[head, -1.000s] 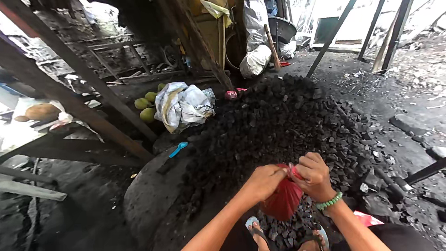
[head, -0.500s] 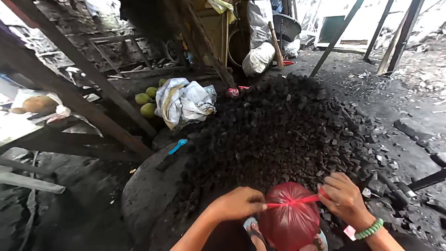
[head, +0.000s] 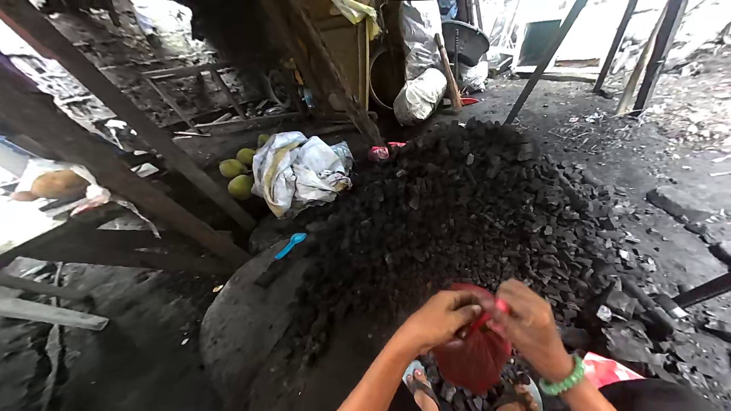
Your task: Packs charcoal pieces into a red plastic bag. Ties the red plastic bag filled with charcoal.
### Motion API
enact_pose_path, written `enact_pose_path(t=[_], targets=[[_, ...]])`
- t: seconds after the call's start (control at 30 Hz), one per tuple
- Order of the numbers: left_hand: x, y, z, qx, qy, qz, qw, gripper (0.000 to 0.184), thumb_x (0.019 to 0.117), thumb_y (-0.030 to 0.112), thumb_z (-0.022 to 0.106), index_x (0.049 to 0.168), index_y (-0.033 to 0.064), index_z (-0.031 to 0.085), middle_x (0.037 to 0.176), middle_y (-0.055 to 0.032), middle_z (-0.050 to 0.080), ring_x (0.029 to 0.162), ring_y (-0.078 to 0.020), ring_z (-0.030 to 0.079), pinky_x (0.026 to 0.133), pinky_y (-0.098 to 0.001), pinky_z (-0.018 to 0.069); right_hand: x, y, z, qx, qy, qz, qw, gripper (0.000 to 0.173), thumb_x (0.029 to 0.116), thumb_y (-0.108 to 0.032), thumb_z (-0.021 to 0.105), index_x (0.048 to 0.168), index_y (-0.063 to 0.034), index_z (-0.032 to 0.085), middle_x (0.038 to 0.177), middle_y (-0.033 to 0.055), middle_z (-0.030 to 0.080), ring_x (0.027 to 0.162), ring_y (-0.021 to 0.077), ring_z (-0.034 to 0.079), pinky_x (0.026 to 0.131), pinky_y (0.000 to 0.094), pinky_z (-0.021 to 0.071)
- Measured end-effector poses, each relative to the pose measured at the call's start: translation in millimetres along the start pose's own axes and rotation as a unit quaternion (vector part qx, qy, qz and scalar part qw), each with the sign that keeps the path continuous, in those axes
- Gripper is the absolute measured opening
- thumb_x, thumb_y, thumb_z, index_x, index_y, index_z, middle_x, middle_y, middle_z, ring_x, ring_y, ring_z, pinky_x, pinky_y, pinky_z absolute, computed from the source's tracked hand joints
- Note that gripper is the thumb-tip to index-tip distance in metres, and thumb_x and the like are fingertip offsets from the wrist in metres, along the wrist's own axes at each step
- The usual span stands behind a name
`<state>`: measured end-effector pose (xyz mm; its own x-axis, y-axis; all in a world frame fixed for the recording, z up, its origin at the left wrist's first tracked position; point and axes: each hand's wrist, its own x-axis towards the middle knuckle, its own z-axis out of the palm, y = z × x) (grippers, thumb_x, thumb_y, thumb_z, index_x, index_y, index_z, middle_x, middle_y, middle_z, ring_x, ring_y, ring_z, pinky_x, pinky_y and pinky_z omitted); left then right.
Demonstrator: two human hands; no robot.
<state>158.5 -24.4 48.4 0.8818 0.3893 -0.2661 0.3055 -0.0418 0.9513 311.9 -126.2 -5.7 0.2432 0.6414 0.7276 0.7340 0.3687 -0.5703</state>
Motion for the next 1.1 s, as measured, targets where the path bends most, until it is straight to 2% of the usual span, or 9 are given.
enact_pose_path(t=[0.2,0.33,0.43,0.63,0.73,0.83,0.87,0.97,1.1], targets=[[3.8,-14.9,5.3,0.021,0.058,0.058,0.996,0.02,0.1017,0.016,0.059,0.107,-0.0001,0.068,0.091,-0.0006,0.066,0.081,-0.0022,0.06,0.078,-0.0232,0.0513,-14.3,11.0,-13.8,0.253,-0.118,0.276,0.92,0.012,0.0883,-0.023,0.073,0.092,-0.0112,0.074,0.092,-0.0103,0.072,0.087,-0.0041,0.067,0.083,0.019,0.0578],[4.4,-17.3,5.1,0.049,0.069,0.036,0.996,0.022,0.1041,0.02,0.055,0.1,0.0034,0.069,0.082,0.004,0.061,0.072,-0.0002,0.055,0.07,-0.0205,0.0468,-40.4,9.1,-1.6,0.154,-0.073,0.173,0.97,0.017,0.0878,-0.023,0.075,0.088,-0.0069,0.08,0.114,0.0082,0.067,0.108,-0.0009,0.061,0.093,0.0146,0.0514],[3.0,-11.4,4.8,0.217,0.108,0.002,0.97,0.032,0.1057,0.025,0.053,0.103,-0.0014,0.072,0.093,-0.0126,0.069,0.087,-0.0195,0.065,0.084,-0.0392,0.0507,-45.8,13.8,14.3,0.082,-0.022,0.07,0.994,0.017,0.0959,-0.023,0.071,0.093,-0.0082,0.078,0.134,0.0204,0.06,0.116,0.0078,0.064,0.097,0.0195,0.054],[5.2,-26.2,25.9,0.365,0.216,0.112,0.899,0.031,0.1038,0.024,0.058,0.117,-0.0014,0.07,0.103,-0.0188,0.072,0.093,-0.0328,0.073,0.083,-0.0488,0.0586,-34.9,27.9,1.6,0.069,-0.101,0.108,0.987,0.023,0.098,-0.019,0.061,0.098,-0.0016,0.077,0.103,0.0091,0.076,0.103,0.0124,0.071,0.095,0.0273,0.0561],[13.5,-46.4,33.9,0.409,0.246,0.237,0.846,0.023,0.0992,0.019,0.062,0.098,-0.0012,0.073,0.089,-0.0169,0.069,0.078,-0.0294,0.072,0.068,-0.0418,0.0612,-32.0,36.5,-8.6,0.083,-0.133,0.125,0.98,0.022,0.099,-0.017,0.06,0.099,-0.0035,0.077,0.115,0.0076,0.074,0.11,0.0098,0.069,0.097,0.0259,0.0555],[6.5,-17.6,23.1,0.188,0.065,0.03,0.98,0.028,0.1071,0.017,0.051,0.109,-0.0039,0.07,0.099,-0.0111,0.067,0.088,-0.0173,0.064,0.082,-0.0324,0.0521,-39.2,41.4,-6.3,0.041,-0.142,0.078,0.986,0.023,0.1018,-0.016,0.056,0.101,-0.0061,0.077,0.129,0.0127,0.07,0.115,0.0192,0.069,0.095,0.0347,0.0583],[9.6,-15.6,18.0,0.03,0.023,-0.048,0.998,0.023,0.1081,0.015,0.047,0.108,0.0006,0.065,0.087,-0.0002,0.059,0.071,-0.0046,0.052,0.066,-0.0196,0.0437,-42.2,40.7,-4.2,0.039,-0.132,0.068,0.988,0.023,0.1019,-0.016,0.057,0.103,-0.0063,0.077,0.126,0.013,0.071,0.113,0.0195,0.07,0.093,0.0345,0.0591],[13.9,-19.2,11.0,-0.309,-0.007,-0.161,0.937,0.022,0.1102,0.014,0.04,0.096,0.0118,0.057,0.069,0.0072,0.054,0.051,0.0017,0.045,0.047,-0.0131,0.0393,-40.2,36.4,-9.2,0.105,-0.104,0.121,0.982,0.022,0.0918,-0.026,0.072,0.105,-0.0089,0.076,0.122,0.0064,0.071,0.113,0.0088,0.067,0.094,0.0248,0.057],[16.9,-10.7,10.9,-0.266,0.01,-0.156,0.951,0.02,0.1095,0.012,0.043,0.101,0.0088,0.06,0.069,0.008,0.052,0.054,0.0006,0.047,0.052,-0.0145,0.0424,-28.7,28.2,-15.0,0.142,-0.074,0.159,0.974,0.047,0.0732,-0.052,0.084,0.084,-0.0108,0.066,0.089,-0.0055,0.061,0.086,-0.006,0.057,0.074,0.0113,0.0496]])
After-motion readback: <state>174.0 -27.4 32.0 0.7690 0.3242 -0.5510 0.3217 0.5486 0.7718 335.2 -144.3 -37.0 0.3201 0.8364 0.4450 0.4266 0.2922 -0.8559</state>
